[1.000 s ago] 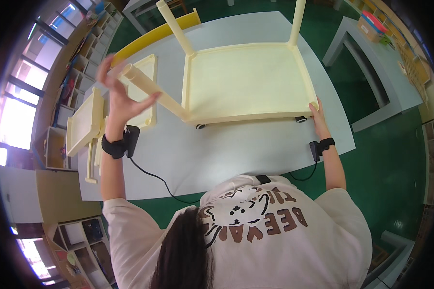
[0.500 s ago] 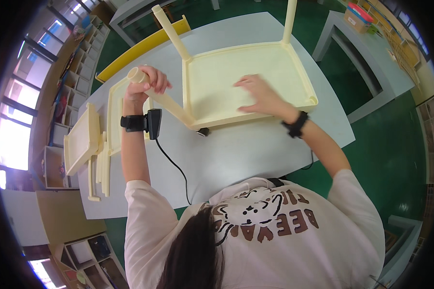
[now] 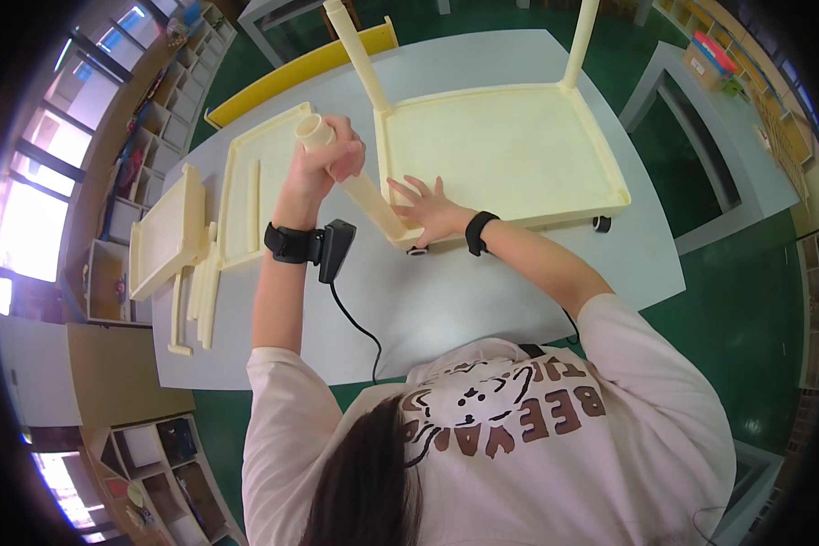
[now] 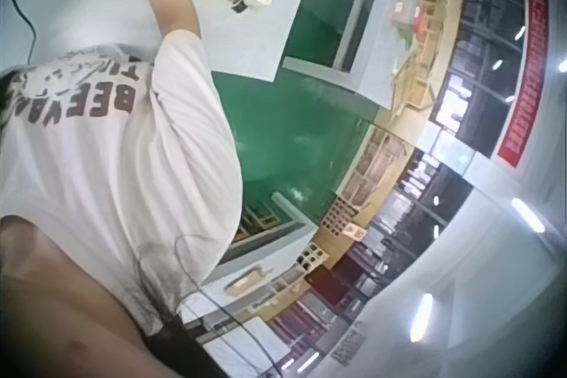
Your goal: The recorder disassembles a three-tier plastic utility cart by pulling apart the trays and supporting tubes.
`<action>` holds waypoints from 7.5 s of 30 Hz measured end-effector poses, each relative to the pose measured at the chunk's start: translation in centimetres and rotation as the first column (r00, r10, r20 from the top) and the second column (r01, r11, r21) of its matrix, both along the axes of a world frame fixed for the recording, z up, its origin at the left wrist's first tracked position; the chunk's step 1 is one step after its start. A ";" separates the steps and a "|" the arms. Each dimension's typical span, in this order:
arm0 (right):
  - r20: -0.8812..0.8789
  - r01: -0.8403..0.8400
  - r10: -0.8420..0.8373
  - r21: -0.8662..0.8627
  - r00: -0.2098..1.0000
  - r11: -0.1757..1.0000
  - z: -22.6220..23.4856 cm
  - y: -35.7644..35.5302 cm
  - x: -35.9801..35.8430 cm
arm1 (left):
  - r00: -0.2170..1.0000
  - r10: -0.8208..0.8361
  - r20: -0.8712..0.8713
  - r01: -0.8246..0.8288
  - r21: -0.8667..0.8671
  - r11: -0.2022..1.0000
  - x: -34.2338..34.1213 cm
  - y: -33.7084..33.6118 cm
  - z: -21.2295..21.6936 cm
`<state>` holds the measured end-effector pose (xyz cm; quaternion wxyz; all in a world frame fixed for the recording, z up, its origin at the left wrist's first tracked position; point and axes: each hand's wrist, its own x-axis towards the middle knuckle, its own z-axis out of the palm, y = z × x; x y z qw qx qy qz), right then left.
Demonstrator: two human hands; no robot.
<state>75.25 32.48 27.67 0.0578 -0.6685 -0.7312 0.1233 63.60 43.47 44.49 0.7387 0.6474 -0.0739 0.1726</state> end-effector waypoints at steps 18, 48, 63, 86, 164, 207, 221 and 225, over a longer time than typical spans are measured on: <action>-0.020 0.134 -0.137 -0.118 0.990 0.984 0.2 0.1 -0.9 | 0.801 0.599 0.027 -0.595 -0.087 0.799 -0.2 -2.4 0.6; -0.073 0.183 -0.193 -0.128 0.978 0.975 -0.2 -0.5 -1.4 | 0.997 0.069 -0.033 -0.069 0.019 0.997 -0.3 -0.6 -2.0; -0.113 0.223 -0.233 -0.092 0.966 0.970 -0.2 -0.7 -2.2 | 0.654 0.756 0.021 -0.742 -0.178 0.647 -1.2 -2.2 -2.1; -0.140 0.196 -0.204 -0.069 0.969 0.978 0.6 -0.8 -2.9 | 0.368 0.929 0.035 -0.917 -0.153 0.369 -15.3 13.2 -4.7; -0.673 0.895 -0.601 0.237 0.432 0.378 16.1 -16.9 29.3 | 0.827 0.553 0.105 -0.304 0.910 0.282 -3.9 -6.6 -18.4; -0.967 0.702 0.034 0.209 0.254 0.681 15.7 -17.8 3.8 | 0.952 0.306 -0.003 0.020 0.998 -0.053 3.8 -15.3 -16.8; -0.981 0.496 0.138 0.187 0.135 0.848 16.8 -17.1 5.8 | 0.955 0.297 -0.006 0.013 1.000 -0.021 4.0 -15.0 -16.6; -0.984 0.403 0.127 0.166 0.122 0.900 16.6 -17.1 6.7 | 0.953 0.301 -0.030 0.042 0.999 -0.033 4.1 -15.2 -16.6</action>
